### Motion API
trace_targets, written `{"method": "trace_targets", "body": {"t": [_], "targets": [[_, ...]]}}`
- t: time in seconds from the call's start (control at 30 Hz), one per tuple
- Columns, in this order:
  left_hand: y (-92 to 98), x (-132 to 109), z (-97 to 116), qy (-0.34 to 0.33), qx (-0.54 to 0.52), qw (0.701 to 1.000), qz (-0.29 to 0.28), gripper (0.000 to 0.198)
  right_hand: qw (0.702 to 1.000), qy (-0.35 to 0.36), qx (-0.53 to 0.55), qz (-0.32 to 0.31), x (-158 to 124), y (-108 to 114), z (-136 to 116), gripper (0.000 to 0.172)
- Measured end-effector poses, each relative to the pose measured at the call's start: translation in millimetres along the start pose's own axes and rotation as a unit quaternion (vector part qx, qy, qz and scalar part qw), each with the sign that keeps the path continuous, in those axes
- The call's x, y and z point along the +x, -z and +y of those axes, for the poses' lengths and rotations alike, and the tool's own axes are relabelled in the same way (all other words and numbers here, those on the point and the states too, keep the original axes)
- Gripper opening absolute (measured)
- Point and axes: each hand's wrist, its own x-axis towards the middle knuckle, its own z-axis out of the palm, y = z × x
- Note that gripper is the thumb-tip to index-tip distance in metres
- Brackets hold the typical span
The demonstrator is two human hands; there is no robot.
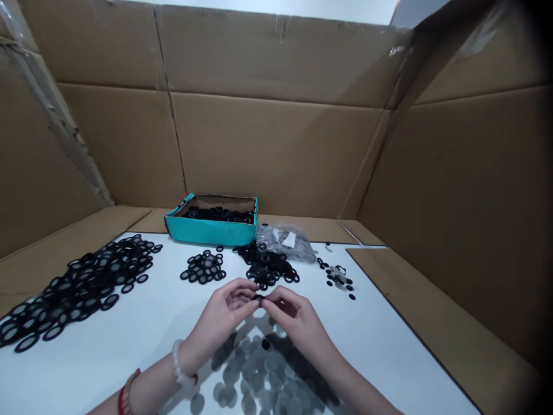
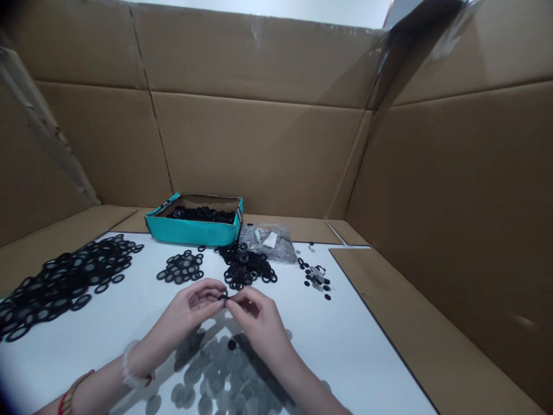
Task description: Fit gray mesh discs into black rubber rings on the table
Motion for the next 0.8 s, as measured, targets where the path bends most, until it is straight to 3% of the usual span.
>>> {"method": "trace_targets", "body": {"t": [0.2,0.47,0.6,0.8], "targets": [[-2.8,-3,12,0.034,-0.03,0.999,0.026,0.027,0.996,0.083,-0.029,0.029,-5,-2,-4,0.018],[0.3,0,9,0.025,-0.01,1.0,-0.007,0.025,0.991,0.121,-0.052,0.03,-7,-1,-10,0.018],[0.6,-2,11,0.032,-0.008,0.999,0.002,0.025,0.993,0.11,-0.046,0.012,-6,0,-8,0.018],[0.8,-6,17,0.037,-0.039,0.998,0.009,0.025,0.999,0.039,-0.001,-0.015,-4,1,-7,0.024]]}}
